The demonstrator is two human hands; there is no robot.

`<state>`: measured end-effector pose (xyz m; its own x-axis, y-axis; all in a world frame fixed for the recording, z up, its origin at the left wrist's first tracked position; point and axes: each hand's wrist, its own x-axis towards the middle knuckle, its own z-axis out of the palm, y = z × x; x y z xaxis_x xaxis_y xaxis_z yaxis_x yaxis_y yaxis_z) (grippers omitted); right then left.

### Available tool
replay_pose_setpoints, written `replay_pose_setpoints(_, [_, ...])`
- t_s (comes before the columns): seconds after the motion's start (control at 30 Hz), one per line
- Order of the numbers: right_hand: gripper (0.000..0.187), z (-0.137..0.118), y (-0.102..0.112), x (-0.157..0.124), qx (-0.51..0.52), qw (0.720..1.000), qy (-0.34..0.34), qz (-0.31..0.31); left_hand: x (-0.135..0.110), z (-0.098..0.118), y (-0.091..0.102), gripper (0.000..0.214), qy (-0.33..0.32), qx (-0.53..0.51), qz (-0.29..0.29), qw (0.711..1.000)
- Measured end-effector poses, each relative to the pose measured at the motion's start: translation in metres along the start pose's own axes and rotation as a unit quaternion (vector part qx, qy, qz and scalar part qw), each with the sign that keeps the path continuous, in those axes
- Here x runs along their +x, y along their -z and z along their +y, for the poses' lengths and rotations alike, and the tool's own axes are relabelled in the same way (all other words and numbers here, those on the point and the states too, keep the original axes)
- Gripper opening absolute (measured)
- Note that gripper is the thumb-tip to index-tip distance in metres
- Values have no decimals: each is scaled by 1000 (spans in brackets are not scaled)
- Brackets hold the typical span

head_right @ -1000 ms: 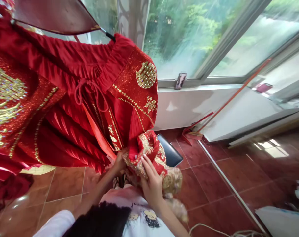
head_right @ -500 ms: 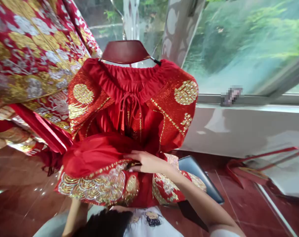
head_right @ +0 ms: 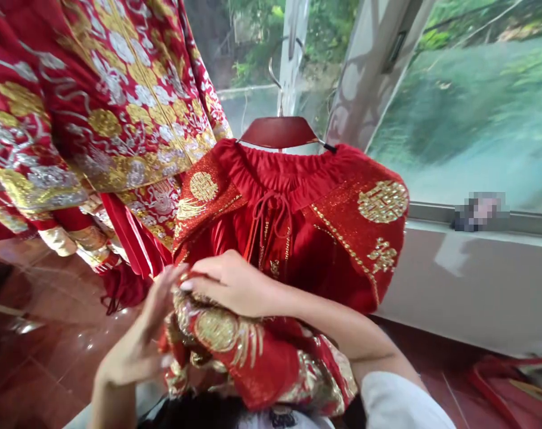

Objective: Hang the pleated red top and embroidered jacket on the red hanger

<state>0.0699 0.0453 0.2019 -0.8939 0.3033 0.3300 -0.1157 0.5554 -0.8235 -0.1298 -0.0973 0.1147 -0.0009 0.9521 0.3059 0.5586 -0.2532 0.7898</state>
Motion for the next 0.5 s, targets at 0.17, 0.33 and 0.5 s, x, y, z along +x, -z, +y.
replay_pose_setpoints(0.17, [43, 4, -18, 46, -30, 999, -40, 2, 34, -34, -8, 90, 84, -233, -144, 958])
replay_pose_setpoints(0.33, [45, 20, -24, 71, -42, 995, -91, -22, 22, -85, 19, 75, 95, -255, -209, 939])
replay_pose_setpoints(0.5, [29, 36, -27, 90, -29, 985, -119, -122, 33, -99, 116, 47, 123, -149, -299, 935])
